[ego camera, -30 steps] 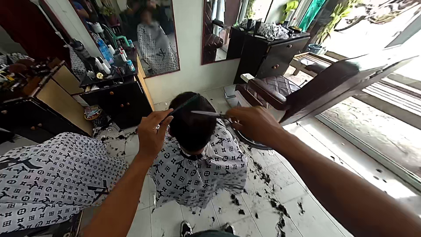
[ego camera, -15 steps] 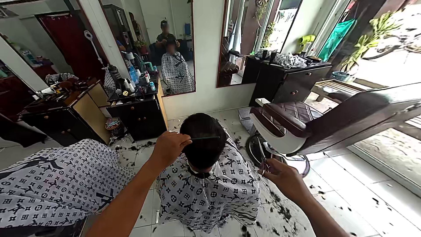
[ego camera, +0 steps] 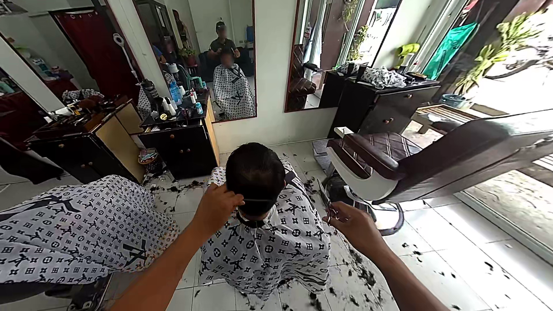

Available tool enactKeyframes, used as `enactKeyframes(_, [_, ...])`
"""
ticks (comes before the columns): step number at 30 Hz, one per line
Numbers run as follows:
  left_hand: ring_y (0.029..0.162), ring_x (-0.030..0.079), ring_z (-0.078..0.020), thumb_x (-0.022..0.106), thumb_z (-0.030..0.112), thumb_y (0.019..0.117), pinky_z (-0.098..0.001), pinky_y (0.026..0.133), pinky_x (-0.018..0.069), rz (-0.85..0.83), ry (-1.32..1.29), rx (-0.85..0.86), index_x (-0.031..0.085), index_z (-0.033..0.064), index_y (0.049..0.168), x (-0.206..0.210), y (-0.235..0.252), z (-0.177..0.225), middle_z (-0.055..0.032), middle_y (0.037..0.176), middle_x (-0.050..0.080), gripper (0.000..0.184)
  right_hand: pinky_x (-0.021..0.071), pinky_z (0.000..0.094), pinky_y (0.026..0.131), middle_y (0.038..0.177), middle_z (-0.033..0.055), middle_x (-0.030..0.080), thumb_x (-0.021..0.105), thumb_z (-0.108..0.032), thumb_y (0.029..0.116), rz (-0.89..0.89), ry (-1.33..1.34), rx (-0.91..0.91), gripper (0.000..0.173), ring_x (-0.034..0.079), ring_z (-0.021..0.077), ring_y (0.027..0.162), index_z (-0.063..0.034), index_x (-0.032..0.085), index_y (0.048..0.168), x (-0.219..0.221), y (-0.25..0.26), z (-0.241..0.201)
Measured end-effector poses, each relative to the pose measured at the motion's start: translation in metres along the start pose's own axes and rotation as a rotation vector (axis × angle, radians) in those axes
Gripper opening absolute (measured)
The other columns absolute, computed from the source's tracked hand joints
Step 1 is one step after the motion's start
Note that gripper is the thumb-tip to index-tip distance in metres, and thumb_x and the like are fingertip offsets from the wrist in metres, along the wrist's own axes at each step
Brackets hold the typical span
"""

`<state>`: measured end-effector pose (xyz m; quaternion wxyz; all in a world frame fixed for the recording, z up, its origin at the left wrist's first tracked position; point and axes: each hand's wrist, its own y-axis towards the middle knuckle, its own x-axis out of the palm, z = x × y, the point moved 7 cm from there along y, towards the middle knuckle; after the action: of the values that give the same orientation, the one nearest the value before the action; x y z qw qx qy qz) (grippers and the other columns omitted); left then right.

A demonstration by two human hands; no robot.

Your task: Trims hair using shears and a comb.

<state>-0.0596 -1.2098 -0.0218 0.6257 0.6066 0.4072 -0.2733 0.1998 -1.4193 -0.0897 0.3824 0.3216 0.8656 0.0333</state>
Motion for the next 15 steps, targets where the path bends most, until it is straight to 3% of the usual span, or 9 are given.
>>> enactKeyframes(2, [0.08, 0.07, -0.0286, 0.056, 0.026, 0.1034, -0.0471, 0.072, 0.0517, 0.007, 0.02, 0.095, 0.077, 0.0125, 0.094, 0.004, -0.012, 0.014, -0.0066, 0.079, 0.072, 0.027, 0.0567, 0.0441, 0.073, 0.09, 0.0131, 0.071, 0.075, -0.005, 0.087, 0.013, -0.038, -0.043, 0.02, 0.068, 0.0237, 0.079, 0.0007, 0.072, 0.106, -0.004, 0.003, -0.006])
enactKeyframes(6, [0.085, 0.071, -0.0298, 0.056, 0.029, 0.1042, -0.0512, 0.079, 0.0522, 0.213, -0.079, -0.122, 0.079, 0.0077, 0.099, -0.044, 0.009, -0.022, -0.0092, 0.087, 0.076, 0.032, 0.0536, 0.0624, 0.079, 0.096, 0.0242, 0.071, 0.07, -0.001, 0.0886, 0.022, -0.169, -0.105, 0.023, 0.069, 0.0407, 0.087, 0.0064, 0.071, 0.11, -0.018, 0.022, -0.033])
enactKeyframes(9, [0.088, 0.07, -0.0333, 0.06, 0.025, 0.1028, -0.0528, 0.08, 0.0499, 0.069, -0.068, 0.037, 0.079, 0.0061, 0.099, -0.028, 0.016, -0.028, -0.0117, 0.087, 0.075, 0.027, 0.0502, 0.0716, 0.082, 0.105, 0.0263, 0.072, 0.068, -0.001, 0.0934, -0.018, -0.319, -0.101, 0.023, 0.069, 0.0482, 0.095, 0.0033, 0.072, 0.115, -0.024, 0.037, -0.053])
enactKeyframes(12, [0.08, 0.071, -0.0311, 0.057, 0.025, 0.1033, -0.05, 0.069, 0.0555, -0.183, -0.162, 0.263, 0.076, 0.0081, 0.098, 0.008, -0.016, -0.008, -0.0105, 0.081, 0.072, 0.026, 0.0515, 0.0698, 0.072, 0.101, 0.0224, 0.072, 0.067, 0.006, 0.0908, 0.002, -0.487, -0.182, 0.021, 0.07, 0.0471, 0.088, -0.0014, 0.074, 0.109, -0.019, 0.041, -0.059])
enactKeyframes(14, [0.075, 0.074, -0.0236, 0.055, 0.026, 0.1039, -0.0429, 0.068, 0.0598, -0.134, -0.315, 0.188, 0.079, 0.0067, 0.104, -0.001, -0.032, -0.013, -0.0093, 0.084, 0.074, 0.031, 0.0529, 0.0659, 0.073, 0.097, 0.0218, 0.071, 0.065, 0.008, 0.0905, 0.007, -0.568, -0.241, 0.018, 0.069, 0.0458, 0.089, -0.001, 0.073, 0.104, -0.015, 0.044, -0.063])
enactKeyframes(15, [0.08, 0.074, -0.02, 0.056, 0.025, 0.1038, -0.0396, 0.074, 0.0609, -0.085, -0.388, 0.093, 0.078, 0.0062, 0.108, -0.011, -0.035, -0.023, -0.0088, 0.091, 0.076, 0.03, 0.0537, 0.0638, 0.075, 0.096, 0.0221, 0.07, 0.066, 0.009, 0.0898, 0.004, -0.602, -0.266, 0.018, 0.069, 0.045, 0.09, -0.0001, 0.073, 0.104, -0.013, 0.045, -0.066])
